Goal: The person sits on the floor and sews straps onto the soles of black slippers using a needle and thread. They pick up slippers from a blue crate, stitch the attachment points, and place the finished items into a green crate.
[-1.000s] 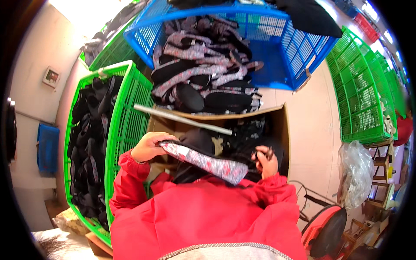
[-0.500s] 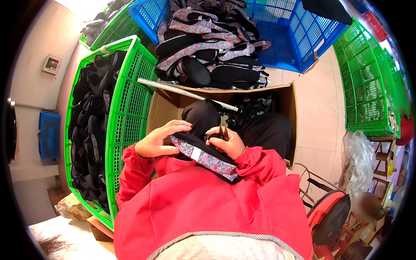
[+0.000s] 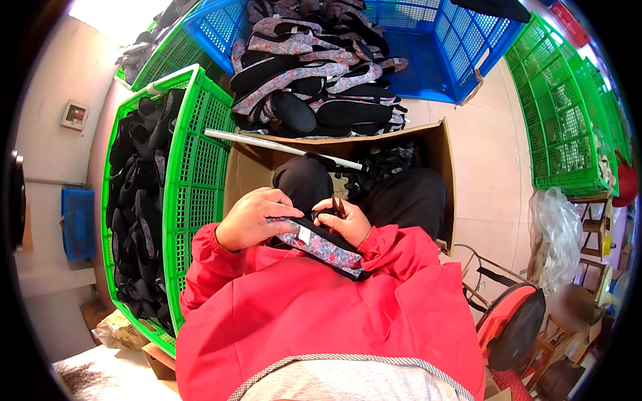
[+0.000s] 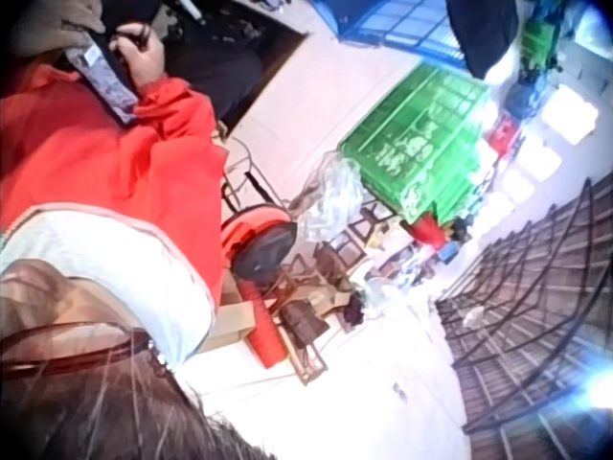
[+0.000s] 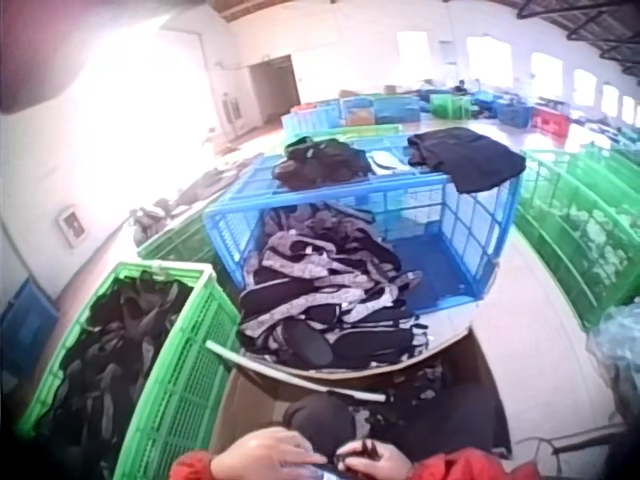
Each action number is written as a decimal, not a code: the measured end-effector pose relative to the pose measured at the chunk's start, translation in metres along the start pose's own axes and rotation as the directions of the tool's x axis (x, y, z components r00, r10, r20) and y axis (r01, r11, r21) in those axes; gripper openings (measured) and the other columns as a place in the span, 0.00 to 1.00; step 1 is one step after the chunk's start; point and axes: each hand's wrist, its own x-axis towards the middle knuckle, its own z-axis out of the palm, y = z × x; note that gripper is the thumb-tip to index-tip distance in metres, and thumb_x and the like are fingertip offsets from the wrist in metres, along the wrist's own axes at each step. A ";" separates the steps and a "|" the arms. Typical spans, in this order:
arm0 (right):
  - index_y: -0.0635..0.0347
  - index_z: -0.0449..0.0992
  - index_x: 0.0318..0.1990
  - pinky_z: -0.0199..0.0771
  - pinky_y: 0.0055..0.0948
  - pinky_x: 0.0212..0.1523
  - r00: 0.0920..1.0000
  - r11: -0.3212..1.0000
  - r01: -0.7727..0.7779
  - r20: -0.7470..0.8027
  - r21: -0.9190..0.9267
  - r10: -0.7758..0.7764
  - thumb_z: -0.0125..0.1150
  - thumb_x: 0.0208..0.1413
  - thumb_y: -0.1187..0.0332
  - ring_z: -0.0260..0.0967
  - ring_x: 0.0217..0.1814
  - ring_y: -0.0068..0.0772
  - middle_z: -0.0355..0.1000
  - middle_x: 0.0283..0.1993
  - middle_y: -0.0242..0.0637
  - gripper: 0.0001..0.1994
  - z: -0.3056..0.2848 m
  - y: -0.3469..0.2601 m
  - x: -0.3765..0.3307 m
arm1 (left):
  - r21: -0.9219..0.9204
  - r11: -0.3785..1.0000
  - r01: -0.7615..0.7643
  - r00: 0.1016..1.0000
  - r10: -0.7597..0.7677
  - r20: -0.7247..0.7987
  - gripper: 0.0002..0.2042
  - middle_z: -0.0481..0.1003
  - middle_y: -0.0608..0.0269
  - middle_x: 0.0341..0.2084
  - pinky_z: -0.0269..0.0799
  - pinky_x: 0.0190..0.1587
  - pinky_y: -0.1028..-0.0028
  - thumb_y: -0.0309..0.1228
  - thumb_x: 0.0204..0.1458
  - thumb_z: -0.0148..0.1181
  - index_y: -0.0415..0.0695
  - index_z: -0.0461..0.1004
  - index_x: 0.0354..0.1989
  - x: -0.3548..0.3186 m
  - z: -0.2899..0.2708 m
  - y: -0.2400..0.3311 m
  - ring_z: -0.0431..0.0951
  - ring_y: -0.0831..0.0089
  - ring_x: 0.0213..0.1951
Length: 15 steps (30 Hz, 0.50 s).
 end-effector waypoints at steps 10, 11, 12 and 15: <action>0.58 0.74 0.48 0.63 0.14 0.26 0.998 0.993 -0.036 -0.047 0.113 0.041 0.58 0.61 0.69 0.63 0.25 0.12 0.76 0.34 0.29 0.09 -0.006 0.010 0.001 | -0.067 0.986 -0.156 0.983 0.161 0.086 0.04 0.75 0.63 0.28 0.70 0.40 0.65 0.27 0.47 0.62 0.43 0.78 0.30 0.025 0.006 -0.001 0.75 0.61 0.35; 0.58 0.74 0.48 0.63 0.14 0.26 0.998 0.992 -0.032 -0.056 0.120 0.039 0.58 0.61 0.69 0.63 0.25 0.12 0.76 0.34 0.30 0.09 -0.008 0.013 0.002 | -0.075 0.987 -0.142 0.988 0.146 0.053 0.03 0.75 0.62 0.28 0.70 0.40 0.65 0.27 0.47 0.61 0.42 0.77 0.29 0.026 0.007 0.000 0.75 0.61 0.35; 0.58 0.74 0.48 0.63 0.14 0.25 0.997 0.992 -0.026 -0.064 0.127 0.035 0.58 0.61 0.68 0.63 0.24 0.12 0.77 0.34 0.30 0.09 -0.008 0.013 0.002 | -0.083 0.988 -0.130 0.991 0.132 0.019 0.02 0.75 0.62 0.28 0.70 0.40 0.65 0.26 0.48 0.61 0.42 0.76 0.29 0.026 0.009 0.001 0.75 0.61 0.35; 0.58 0.74 0.48 0.63 0.13 0.26 0.998 0.995 -0.014 -0.061 0.096 0.020 0.58 0.61 0.68 0.64 0.25 0.12 0.77 0.35 0.30 0.09 -0.009 0.014 0.003 | -0.154 0.987 -0.043 0.999 0.039 -0.033 0.02 0.74 0.62 0.27 0.70 0.39 0.66 0.25 0.49 0.60 0.42 0.74 0.28 0.027 0.009 0.002 0.75 0.61 0.34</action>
